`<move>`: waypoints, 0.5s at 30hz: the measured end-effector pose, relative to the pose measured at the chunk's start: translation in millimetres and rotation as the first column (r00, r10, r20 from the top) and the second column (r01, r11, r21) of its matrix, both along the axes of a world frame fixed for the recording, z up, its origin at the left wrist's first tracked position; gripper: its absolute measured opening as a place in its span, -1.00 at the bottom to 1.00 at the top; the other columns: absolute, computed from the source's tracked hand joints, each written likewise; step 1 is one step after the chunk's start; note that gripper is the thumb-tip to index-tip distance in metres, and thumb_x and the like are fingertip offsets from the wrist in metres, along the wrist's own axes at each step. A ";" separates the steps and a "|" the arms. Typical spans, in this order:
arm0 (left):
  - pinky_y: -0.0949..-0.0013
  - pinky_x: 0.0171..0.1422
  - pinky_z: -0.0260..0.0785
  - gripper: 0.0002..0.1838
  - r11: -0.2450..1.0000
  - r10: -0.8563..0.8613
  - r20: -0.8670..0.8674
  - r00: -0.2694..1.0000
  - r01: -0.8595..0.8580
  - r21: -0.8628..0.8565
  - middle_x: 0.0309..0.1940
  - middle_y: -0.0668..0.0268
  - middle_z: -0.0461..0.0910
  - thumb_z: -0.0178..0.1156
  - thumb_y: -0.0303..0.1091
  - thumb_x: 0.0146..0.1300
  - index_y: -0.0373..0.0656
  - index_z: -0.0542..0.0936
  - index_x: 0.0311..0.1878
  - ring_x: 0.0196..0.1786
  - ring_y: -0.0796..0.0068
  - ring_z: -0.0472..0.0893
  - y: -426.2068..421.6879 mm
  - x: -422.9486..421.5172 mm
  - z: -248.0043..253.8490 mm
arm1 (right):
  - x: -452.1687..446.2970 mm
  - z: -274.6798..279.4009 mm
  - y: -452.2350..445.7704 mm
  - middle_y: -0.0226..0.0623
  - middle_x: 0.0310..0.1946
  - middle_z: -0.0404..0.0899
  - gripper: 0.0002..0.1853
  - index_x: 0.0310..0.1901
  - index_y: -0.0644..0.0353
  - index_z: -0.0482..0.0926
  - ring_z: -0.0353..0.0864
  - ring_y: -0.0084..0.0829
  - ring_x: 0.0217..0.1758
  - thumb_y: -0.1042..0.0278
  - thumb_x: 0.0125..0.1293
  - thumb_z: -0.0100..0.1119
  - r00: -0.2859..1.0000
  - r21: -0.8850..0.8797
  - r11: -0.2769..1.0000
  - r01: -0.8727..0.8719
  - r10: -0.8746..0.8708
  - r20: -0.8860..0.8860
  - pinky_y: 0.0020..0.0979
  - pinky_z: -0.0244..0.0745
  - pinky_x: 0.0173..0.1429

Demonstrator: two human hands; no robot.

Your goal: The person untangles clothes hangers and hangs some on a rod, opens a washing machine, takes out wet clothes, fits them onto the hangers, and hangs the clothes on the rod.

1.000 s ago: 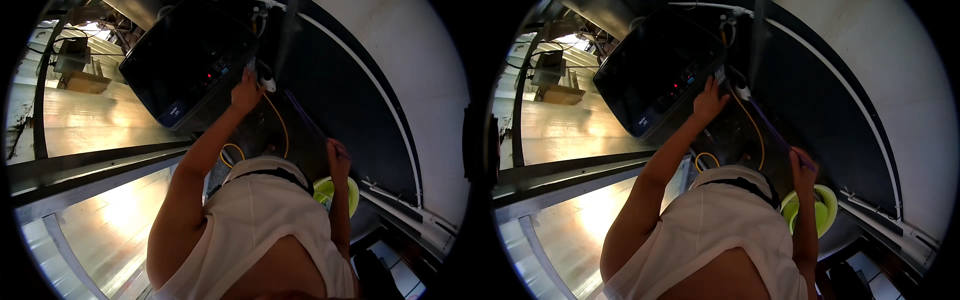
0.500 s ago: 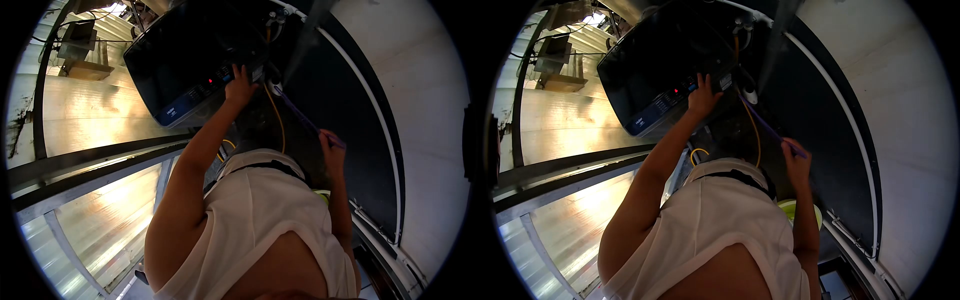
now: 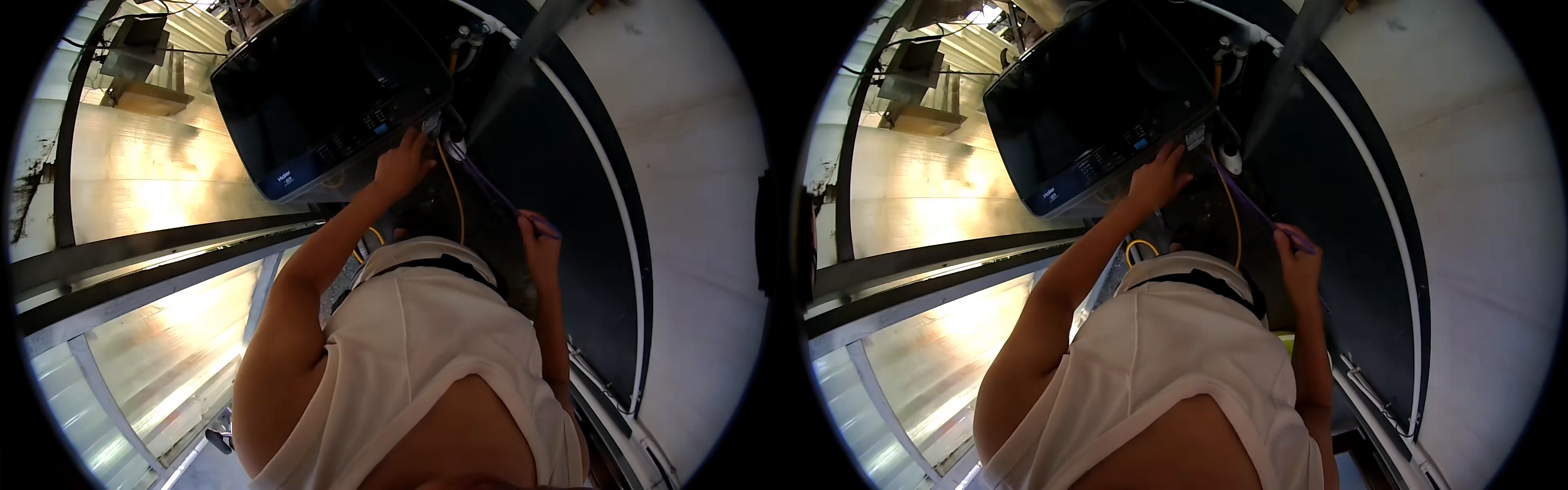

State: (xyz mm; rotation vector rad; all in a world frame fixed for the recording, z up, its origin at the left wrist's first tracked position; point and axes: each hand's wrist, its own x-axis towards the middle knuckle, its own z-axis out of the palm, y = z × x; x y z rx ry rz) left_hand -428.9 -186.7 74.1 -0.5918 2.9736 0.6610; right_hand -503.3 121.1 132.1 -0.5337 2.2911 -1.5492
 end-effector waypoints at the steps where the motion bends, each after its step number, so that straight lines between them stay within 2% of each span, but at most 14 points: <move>1: 0.05 -0.08 0.57 -0.32 0.998 -0.033 -0.071 0.997 0.037 0.049 0.32 0.05 0.43 0.22 0.07 0.28 0.01 0.36 0.40 -0.15 -0.04 0.69 3.6 10.8 -0.5 | -2.1 0.3 -0.4 -0.42 -0.39 0.63 -0.81 -0.10 0.37 0.66 0.50 -0.69 -0.28 0.42 0.36 0.25 1.000 -0.006 1.000 -0.002 0.002 0.011 -0.58 0.40 -0.22; 4: 0.04 -0.01 0.54 -0.44 0.986 -0.052 0.066 0.997 0.040 0.163 -0.03 0.10 0.67 0.25 0.02 0.25 0.00 0.50 0.27 -0.12 -0.02 0.68 14.8 39.5 17.3 | -7.5 -3.9 0.8 -0.42 -0.38 0.63 -0.81 -0.09 0.39 0.65 0.51 -0.68 -0.27 0.43 0.36 0.24 1.000 -0.015 1.000 -0.013 0.013 0.027 -0.58 0.40 -0.20; 7: 0.04 -0.04 0.54 -0.52 0.983 -0.022 0.058 0.998 0.011 0.185 -0.20 0.11 0.71 0.25 -0.01 0.26 0.01 0.58 0.19 -0.12 0.01 0.68 12.5 67.9 -3.4 | -11.4 0.3 -0.4 -0.41 -0.35 0.64 -0.80 -0.07 0.40 0.64 0.51 -0.68 -0.26 0.46 0.36 0.22 0.999 -0.017 0.999 -0.044 0.045 0.021 -0.58 0.41 -0.18; 10: 0.00 -0.06 0.54 -0.62 0.969 0.073 0.056 0.996 -0.084 0.234 -0.17 0.07 0.69 0.23 -0.01 0.27 0.00 0.64 0.04 -0.14 -0.04 0.68 1.0 88.7 -4.8 | -14.1 4.1 -1.4 -0.40 -0.30 0.64 -0.80 -0.05 0.40 0.63 0.51 -0.68 -0.23 0.49 0.36 0.20 0.997 -0.023 0.997 -0.069 0.070 0.013 -0.58 0.41 -0.15; 13: 0.03 -0.07 0.54 -0.69 0.959 0.276 0.192 0.942 -0.284 0.017 -0.24 0.06 0.68 0.25 -0.04 0.25 -0.06 0.65 -0.13 -0.18 -0.04 0.68 -15.5 91.5 19.6 | -18.1 6.9 -0.7 -0.39 -0.27 0.64 -0.80 -0.04 0.40 0.63 0.51 -0.67 -0.22 0.51 0.36 0.18 0.996 -0.022 0.996 -0.088 0.088 0.011 -0.58 0.41 -0.13; 15: 0.05 -0.09 0.54 -0.72 0.939 0.322 0.066 0.944 -0.310 -0.145 -0.27 0.08 0.65 0.29 -0.09 0.20 -0.10 0.60 -0.20 -0.17 -0.01 0.67 -40.0 97.7 6.1 | -20.6 7.0 0.6 -0.39 -0.27 0.64 -0.80 -0.04 0.40 0.63 0.51 -0.66 -0.21 0.51 0.36 0.17 0.995 -0.019 0.995 -0.097 0.098 0.017 -0.58 0.42 -0.11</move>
